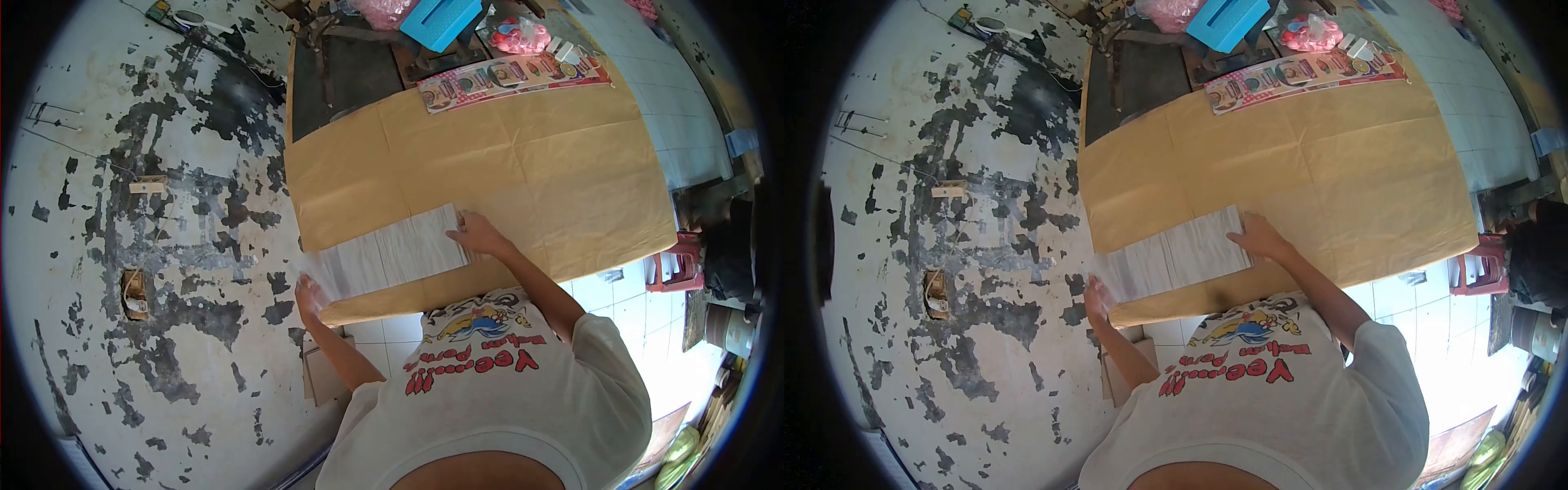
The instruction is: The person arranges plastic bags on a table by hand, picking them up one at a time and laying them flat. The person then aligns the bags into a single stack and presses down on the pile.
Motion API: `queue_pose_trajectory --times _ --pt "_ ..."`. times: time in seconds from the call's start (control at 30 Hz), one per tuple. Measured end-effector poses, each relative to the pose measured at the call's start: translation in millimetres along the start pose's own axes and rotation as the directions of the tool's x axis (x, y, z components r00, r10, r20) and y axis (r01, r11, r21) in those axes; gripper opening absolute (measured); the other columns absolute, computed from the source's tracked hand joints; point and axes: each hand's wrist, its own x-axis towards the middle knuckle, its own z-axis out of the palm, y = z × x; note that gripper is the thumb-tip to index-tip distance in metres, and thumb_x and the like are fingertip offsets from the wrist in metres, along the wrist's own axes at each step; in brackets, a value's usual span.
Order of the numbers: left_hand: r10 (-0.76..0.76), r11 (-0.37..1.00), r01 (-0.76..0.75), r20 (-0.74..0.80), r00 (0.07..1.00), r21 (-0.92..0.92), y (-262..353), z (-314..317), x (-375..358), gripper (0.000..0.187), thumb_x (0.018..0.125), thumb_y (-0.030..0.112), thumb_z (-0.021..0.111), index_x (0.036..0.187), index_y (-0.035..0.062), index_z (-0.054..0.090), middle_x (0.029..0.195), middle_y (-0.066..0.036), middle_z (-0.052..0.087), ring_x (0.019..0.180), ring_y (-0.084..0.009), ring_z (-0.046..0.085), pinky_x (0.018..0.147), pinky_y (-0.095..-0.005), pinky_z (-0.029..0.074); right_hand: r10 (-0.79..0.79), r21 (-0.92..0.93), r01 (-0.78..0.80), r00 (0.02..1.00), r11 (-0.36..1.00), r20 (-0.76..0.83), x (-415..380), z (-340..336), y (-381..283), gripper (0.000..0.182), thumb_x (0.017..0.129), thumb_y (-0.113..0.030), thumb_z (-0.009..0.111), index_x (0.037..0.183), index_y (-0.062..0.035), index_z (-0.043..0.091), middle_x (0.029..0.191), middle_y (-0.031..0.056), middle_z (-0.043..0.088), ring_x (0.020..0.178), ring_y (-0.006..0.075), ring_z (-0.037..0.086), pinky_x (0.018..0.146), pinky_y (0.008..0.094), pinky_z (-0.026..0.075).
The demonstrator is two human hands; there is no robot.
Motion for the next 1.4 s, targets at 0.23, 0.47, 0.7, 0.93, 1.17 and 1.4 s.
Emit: queue_pose_trajectory --times 0.23,0.47,0.7,0.93,1.17,1.4 --pt "-0.043 0.970 0.087 0.193 0.980 -0.227 25 63 -24 0.054 0.100 0.049 0.046 0.128 0.0021 0.049 0.104 -0.005 0.061 0.093 -0.0167 0.059 0.085 -0.0338 0.050 -0.043 0.175 0.022 0.992 0.984 0.116 17 23 28 0.056 0.085 -0.035 0.070 0.117 0.0090 0.059 0.103 0.0233 0.068 0.096 0.0332 0.066 0.086 0.0398 0.051" --pt "-0.113 0.910 0.292 0.503 0.857 -0.294 27 184 -86 0.045 0.100 0.045 0.051 0.119 0.0044 0.054 0.103 -0.002 0.058 0.095 -0.0147 0.057 0.085 -0.0328 0.049 0.129 -0.081 -0.232 0.759 0.969 -0.638 -18 -85 85 0.061 0.084 -0.045 0.068 0.123 0.0011 0.057 0.109 0.0256 0.065 0.101 0.0386 0.064 0.085 0.0456 0.050" --pt "-0.110 0.993 0.009 0.916 0.386 0.115 71 296 -187 0.061 0.100 0.044 0.051 0.139 -0.0026 0.042 0.127 -0.012 0.055 0.114 -0.0211 0.055 0.097 -0.0336 0.046 0.052 0.012 -0.081 0.507 0.997 -0.861 -104 -239 -19 0.038 0.089 -0.024 0.068 0.069 -0.0015 0.045 0.057 0.0014 0.035 0.058 0.0093 0.030 0.050 0.0315 0.030" --pt "0.329 0.927 0.130 0.930 0.164 -0.351 172 294 -221 0.070 0.100 0.051 0.047 0.145 -0.0012 0.038 0.129 -0.014 0.056 0.122 -0.0180 0.052 0.103 -0.0319 0.041 -0.015 0.192 0.166 0.792 0.967 -0.610 -79 -161 -97 0.020 0.093 -0.017 0.064 0.082 -0.0014 0.058 0.062 0.0082 0.049 0.059 0.0094 0.043 0.055 0.0291 0.037" --pt "0.013 0.977 0.158 0.785 0.619 -0.141 134 325 -187 0.064 0.102 0.053 0.038 0.132 -0.0019 0.049 0.127 -0.013 0.057 0.117 -0.0190 0.056 0.099 -0.0315 0.044 -0.097 0.205 0.182 0.926 0.962 -0.365 -27 -40 -59 0.032 0.092 -0.025 0.061 0.110 0.0013 0.059 0.105 0.0257 0.059 0.097 0.0393 0.059 0.082 0.0453 0.049" --pt "-0.029 0.836 0.410 0.717 0.696 -0.365 136 317 -212 0.062 0.102 0.053 0.035 0.117 -0.0022 0.057 0.107 -0.009 0.066 0.101 -0.0180 0.063 0.090 -0.0328 0.049 -0.192 -0.327 0.109 0.953 0.939 -0.233 -47 -33 -40 0.060 0.082 -0.042 0.067 0.122 0.0023 0.055 0.135 0.0284 0.044 0.121 0.0438 0.047 0.094 0.0460 0.046"
